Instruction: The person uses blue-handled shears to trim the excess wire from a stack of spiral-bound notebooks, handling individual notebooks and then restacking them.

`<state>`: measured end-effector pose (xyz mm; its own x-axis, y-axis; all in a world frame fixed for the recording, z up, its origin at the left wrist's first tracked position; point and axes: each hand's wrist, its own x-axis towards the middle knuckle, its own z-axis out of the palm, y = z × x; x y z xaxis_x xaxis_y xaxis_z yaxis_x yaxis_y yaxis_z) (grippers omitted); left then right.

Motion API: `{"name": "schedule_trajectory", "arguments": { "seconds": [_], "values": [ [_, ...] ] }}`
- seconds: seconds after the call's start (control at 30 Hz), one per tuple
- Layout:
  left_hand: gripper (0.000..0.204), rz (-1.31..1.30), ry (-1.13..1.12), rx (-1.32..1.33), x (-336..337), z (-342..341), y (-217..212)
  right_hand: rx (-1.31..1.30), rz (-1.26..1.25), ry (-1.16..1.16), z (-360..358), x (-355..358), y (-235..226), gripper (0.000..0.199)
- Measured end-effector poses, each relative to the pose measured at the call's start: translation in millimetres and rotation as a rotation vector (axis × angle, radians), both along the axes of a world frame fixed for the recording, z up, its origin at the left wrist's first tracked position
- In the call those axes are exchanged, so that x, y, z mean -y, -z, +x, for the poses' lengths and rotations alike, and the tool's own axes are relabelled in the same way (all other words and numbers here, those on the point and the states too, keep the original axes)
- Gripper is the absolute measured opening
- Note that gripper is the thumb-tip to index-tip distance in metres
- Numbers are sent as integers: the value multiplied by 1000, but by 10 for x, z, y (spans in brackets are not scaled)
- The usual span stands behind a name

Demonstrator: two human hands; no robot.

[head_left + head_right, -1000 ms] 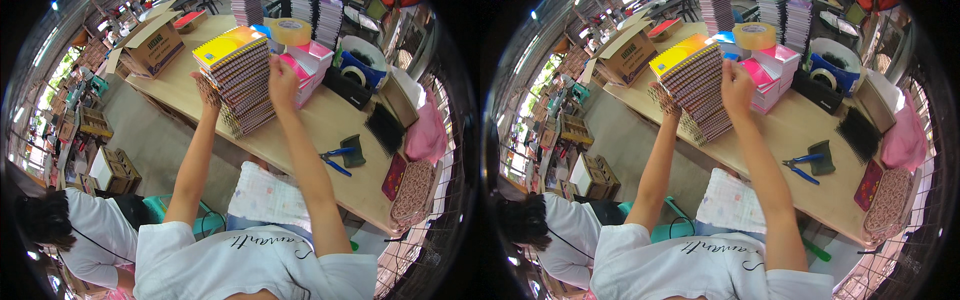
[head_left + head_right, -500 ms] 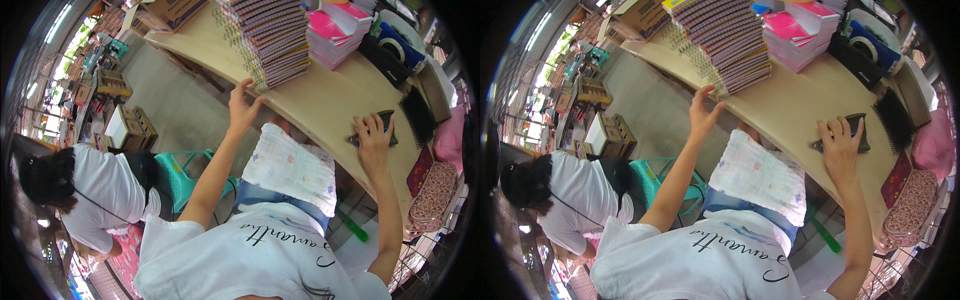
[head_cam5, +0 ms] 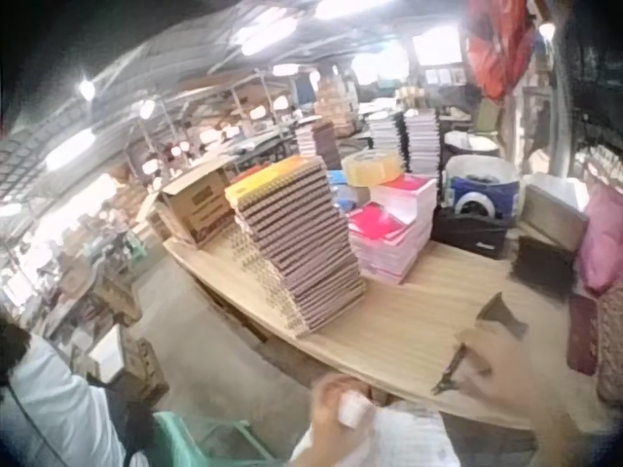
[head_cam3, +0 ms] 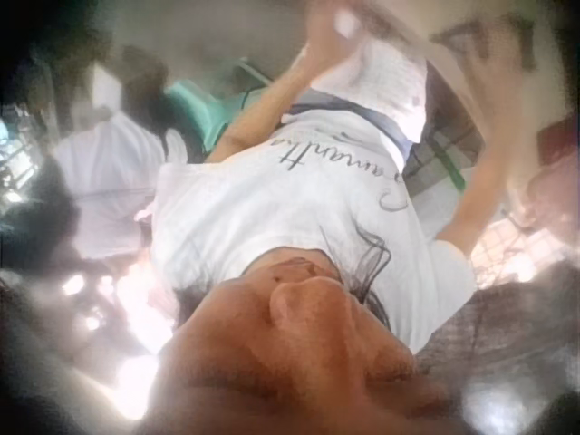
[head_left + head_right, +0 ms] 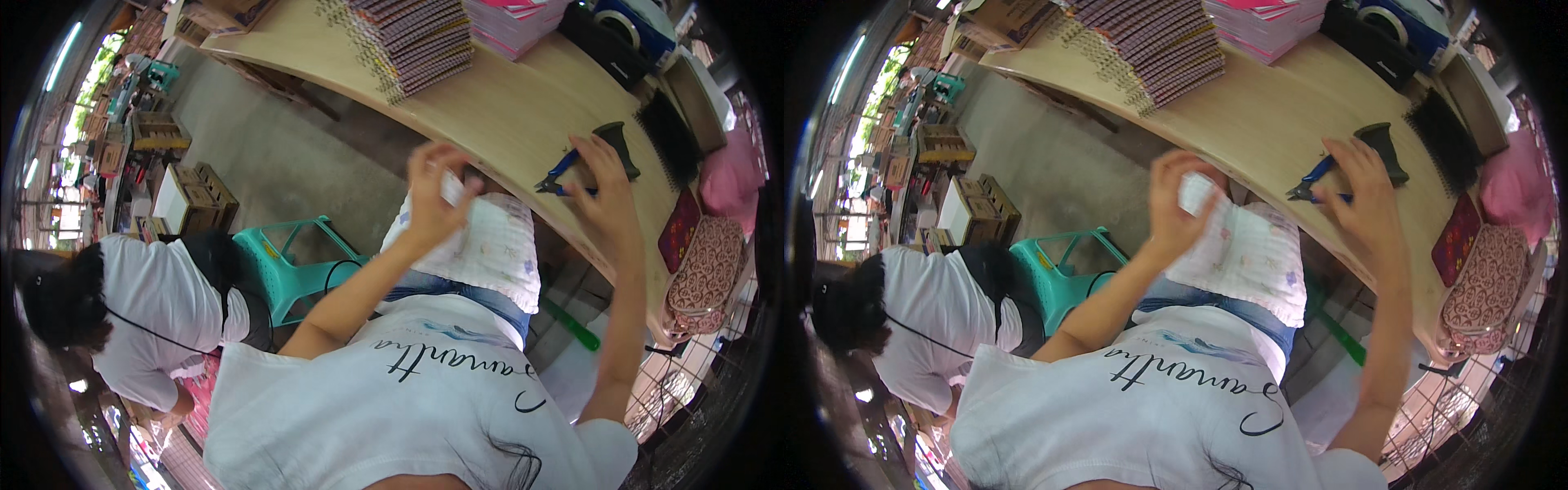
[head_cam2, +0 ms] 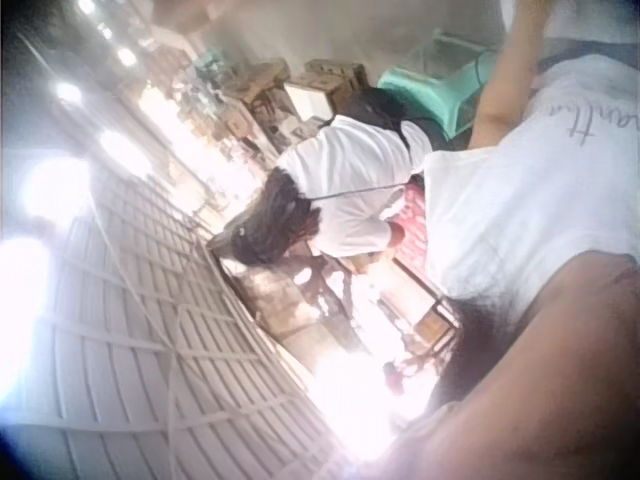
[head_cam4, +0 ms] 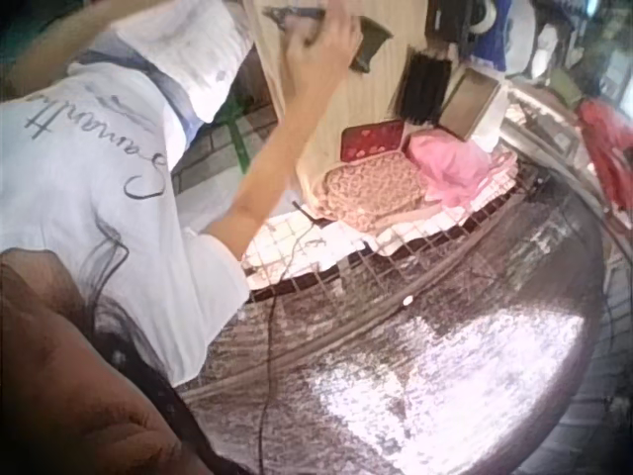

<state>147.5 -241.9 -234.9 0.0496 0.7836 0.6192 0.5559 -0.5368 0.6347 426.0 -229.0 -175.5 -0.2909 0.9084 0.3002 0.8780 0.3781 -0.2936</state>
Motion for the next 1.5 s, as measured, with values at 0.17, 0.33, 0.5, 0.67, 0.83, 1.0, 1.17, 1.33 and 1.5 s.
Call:
{"name": "schedule_trajectory", "arguments": {
  "seconds": [0.17,0.33,0.5,0.67,0.83,1.0,1.17,1.33,1.5],
  "values": [
    [50,-163,-325,328,-523,-588,50,390,73,-40,202,135,215,54],
    [60,-154,-261,50,-893,-836,146,350,133,-89,-7,-65,208,40],
    [45,-215,-247,136,-1169,-793,147,198,144,13,-736,-259,383,34],
    [33,-323,-236,173,-1180,-837,38,238,142,10,-1254,-545,375,35],
    [35,-359,-154,301,-1165,-891,101,101,-42,77,-1752,-799,377,45],
    [35,-291,-146,299,-1162,-869,143,235,45,167,-1959,-823,366,50],
    [35,-284,-168,308,-1174,-872,200,313,45,193,-2038,-845,349,51],
    [34,-278,-164,311,-1173,-860,218,360,-39,227,-2125,-867,278,49],
    [32,-249,-144,367,-1178,-850,243,379,-54,227,-2142,-890,271,50]
  ]
}}
